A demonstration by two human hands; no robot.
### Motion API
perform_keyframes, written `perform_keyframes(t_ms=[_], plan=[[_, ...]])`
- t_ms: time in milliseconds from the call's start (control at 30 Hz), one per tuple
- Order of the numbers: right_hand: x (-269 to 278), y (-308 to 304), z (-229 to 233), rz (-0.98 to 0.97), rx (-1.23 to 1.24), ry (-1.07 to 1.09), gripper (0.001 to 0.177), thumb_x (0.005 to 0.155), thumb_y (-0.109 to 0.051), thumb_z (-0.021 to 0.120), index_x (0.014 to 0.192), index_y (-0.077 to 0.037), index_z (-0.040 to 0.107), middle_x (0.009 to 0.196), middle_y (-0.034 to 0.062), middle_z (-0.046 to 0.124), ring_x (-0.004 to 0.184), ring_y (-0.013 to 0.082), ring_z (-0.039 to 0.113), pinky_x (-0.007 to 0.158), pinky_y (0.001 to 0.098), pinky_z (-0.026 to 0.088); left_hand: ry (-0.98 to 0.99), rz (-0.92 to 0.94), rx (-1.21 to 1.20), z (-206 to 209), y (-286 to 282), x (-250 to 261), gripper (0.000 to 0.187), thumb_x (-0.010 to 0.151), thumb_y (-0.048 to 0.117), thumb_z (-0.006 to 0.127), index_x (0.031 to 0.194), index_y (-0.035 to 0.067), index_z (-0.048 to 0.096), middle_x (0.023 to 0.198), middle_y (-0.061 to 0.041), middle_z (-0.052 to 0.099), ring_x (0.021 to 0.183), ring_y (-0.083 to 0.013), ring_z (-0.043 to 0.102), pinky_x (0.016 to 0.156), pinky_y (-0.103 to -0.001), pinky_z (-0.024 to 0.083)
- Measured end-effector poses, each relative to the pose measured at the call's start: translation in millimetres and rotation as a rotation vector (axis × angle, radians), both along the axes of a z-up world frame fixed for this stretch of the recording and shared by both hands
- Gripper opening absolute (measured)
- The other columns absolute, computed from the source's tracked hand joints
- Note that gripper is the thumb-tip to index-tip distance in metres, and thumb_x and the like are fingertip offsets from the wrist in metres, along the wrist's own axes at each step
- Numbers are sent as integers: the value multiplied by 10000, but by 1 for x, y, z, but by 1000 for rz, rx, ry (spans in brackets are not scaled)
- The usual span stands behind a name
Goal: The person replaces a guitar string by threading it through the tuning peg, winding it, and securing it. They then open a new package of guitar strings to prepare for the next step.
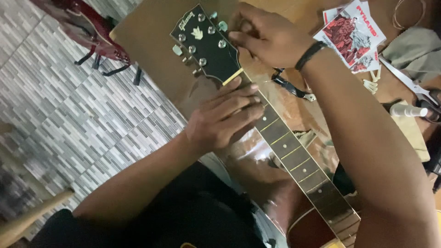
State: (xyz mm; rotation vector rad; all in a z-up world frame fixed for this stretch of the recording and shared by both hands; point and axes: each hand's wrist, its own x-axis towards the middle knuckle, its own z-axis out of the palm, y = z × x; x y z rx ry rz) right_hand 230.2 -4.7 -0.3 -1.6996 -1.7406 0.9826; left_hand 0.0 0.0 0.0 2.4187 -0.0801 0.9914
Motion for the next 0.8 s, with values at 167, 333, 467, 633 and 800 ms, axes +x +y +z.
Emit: perform_keyframes(t_ms=[167, 333, 467, 633, 800], plan=[[4, -11, -8, 14, 79, -12, 195, 1120, -243, 596, 1284, -137, 586, 1004, 20, 682, 692, 181, 631, 671, 356, 484, -19, -9, -34, 3, 0, 0, 110, 978, 71, 765, 1017, -32, 760, 1060, -213, 761, 1147, -362, 708, 1107, -491, 511], [-1, 0, -28, 40, 268, -169, 272, 1178, -245, 414, 1160, -34, 585, 1024, 159, 666, 916, 376, 624, 797, 477, 456, -70, 2, -7, 11, 0, 3, 82, 991, 31, 721, 990, -45, 752, 1043, -198, 757, 1087, -330, 733, 1075, -467, 544], [-3, 1, -33, -46, 78, -171, 347, 1177, -337, 422, 946, -84, 481, 816, 83, 620, 710, 280, 568, 671, 461, 437, -59, -5, 4, 17, -1, 1, 102, 1006, 33, 684, 1000, -56, 732, 1083, -239, 739, 1081, -342, 731, 1060, -479, 552], [2, -13, -18, -30, 63, -89, 143, 1087, -210, 571, 1119, -98, 489, 939, 15, 695, 783, 251, 621, 716, 405, 455, -40, 13, 10, 13, -1, 2, 95, 996, 36, 706, 1001, -52, 742, 1109, -236, 741, 1074, -345, 740, 1064, -468, 555], [0, -15, -32, 8, 206, -241, 185, 1120, -213, 526, 1215, -72, 453, 980, 172, 652, 800, 433, 615, 673, 518, 441, -21, -5, 44, 4, 2, 1, 107, 1011, 56, 689, 1048, -36, 728, 1141, -245, 722, 1108, -363, 718, 1093, -480, 537]])
